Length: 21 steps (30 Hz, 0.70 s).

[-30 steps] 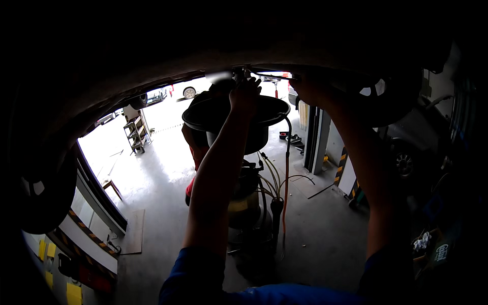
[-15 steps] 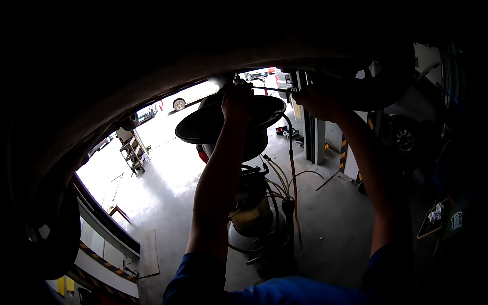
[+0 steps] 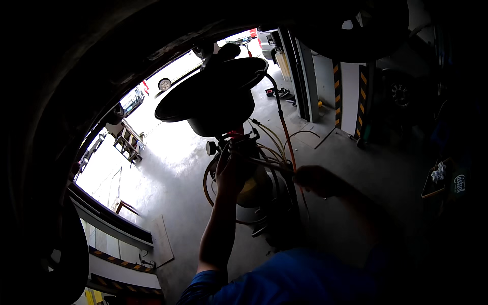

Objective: The person loosens a drain bolt on a vehicle undercarriage using a wrench and drains the oil into a specialized drain container.

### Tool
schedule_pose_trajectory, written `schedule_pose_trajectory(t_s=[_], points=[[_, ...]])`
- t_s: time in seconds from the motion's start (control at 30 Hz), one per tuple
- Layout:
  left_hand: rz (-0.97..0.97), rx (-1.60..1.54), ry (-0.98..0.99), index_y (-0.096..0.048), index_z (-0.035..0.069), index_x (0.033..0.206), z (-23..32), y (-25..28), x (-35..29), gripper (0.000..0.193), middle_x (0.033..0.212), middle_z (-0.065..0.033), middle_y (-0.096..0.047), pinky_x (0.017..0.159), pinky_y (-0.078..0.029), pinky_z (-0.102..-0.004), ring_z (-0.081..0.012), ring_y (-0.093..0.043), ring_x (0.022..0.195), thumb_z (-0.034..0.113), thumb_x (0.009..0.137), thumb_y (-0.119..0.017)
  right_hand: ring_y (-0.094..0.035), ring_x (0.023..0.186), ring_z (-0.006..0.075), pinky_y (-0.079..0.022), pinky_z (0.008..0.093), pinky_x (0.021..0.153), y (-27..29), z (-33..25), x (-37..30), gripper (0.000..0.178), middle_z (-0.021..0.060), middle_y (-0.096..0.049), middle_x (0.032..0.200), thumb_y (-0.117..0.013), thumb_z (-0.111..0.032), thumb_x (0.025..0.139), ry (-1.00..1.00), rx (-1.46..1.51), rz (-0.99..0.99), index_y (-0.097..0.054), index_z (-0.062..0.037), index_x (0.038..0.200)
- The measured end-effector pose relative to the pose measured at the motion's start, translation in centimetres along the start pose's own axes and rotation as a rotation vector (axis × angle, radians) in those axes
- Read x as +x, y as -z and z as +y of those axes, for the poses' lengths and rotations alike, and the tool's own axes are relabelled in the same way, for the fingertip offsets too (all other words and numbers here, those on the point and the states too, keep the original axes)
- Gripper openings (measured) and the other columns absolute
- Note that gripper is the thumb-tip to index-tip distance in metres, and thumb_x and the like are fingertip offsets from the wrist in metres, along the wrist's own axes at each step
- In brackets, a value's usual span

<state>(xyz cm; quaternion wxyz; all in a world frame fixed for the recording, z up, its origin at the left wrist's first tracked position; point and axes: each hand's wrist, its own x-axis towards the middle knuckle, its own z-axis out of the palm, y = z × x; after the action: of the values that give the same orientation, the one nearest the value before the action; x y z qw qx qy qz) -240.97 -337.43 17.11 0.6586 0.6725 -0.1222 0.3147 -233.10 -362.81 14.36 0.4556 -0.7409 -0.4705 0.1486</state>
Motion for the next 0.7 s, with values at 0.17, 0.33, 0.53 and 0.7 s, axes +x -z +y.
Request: schedule_pose_trajectory(t_s=[0.17,0.33,0.53,0.7], points=[[0.352,-0.627,0.295,-0.042,0.007,0.128,-4.7,2.0,-7.2,0.034,0.106,-0.0073,-0.058,0.07,-0.049,-0.0262,-0.0163,-0.059,0.09,0.021,0.097,-0.041,-0.056,0.073,0.0121,-0.046,0.0265,0.063,-10.8,3.8,-1.1,0.026,0.0029,-0.056,0.08,-0.051,-0.029,0.092,-0.129,0.508,-0.38,-0.056,-0.0041,0.099],[0.387,-0.521,0.344,-0.044,0.004,0.125,-3.7,-1.7,-9.8,0.033,0.089,-0.0035,-0.058,0.063,-0.046,-0.0206,-0.0104,-0.056,0.073,0.017,0.095,-0.044,-0.058,0.074,0.011,-0.048,0.024,0.065,-10.3,3.1,2.2,0.032,0.0033,-0.06,0.083,-0.054,-0.031,0.091,0.078,0.587,0.009,-0.056,-0.003,0.106],[0.263,-0.281,0.36,-0.041,0.0,0.128,-2.5,-5.0,-12.2,0.039,0.113,-0.0102,-0.056,0.085,-0.047,-0.0266,-0.0166,-0.056,0.101,0.012,0.092,-0.05,-0.059,0.083,0.0158,-0.051,0.0272,0.068,-9.4,3.0,4.0,0.039,0.0078,-0.057,0.095,-0.058,-0.025,0.087,0.078,0.583,-0.062,-0.05,-0.0011,0.116],[0.195,-0.244,0.479,-0.043,0.001,0.128,-1.5,-5.1,-14.6,0.043,0.119,-0.0092,-0.053,0.085,-0.047,-0.0289,-0.018,-0.056,0.103,0.005,0.087,-0.054,-0.058,0.091,0.0235,-0.05,0.0304,0.075,-11.5,5.0,1.5,0.044,0.0114,-0.055,0.102,-0.061,-0.016,0.08,0.571,-0.082,0.112,-0.046,-0.0019,0.12]])
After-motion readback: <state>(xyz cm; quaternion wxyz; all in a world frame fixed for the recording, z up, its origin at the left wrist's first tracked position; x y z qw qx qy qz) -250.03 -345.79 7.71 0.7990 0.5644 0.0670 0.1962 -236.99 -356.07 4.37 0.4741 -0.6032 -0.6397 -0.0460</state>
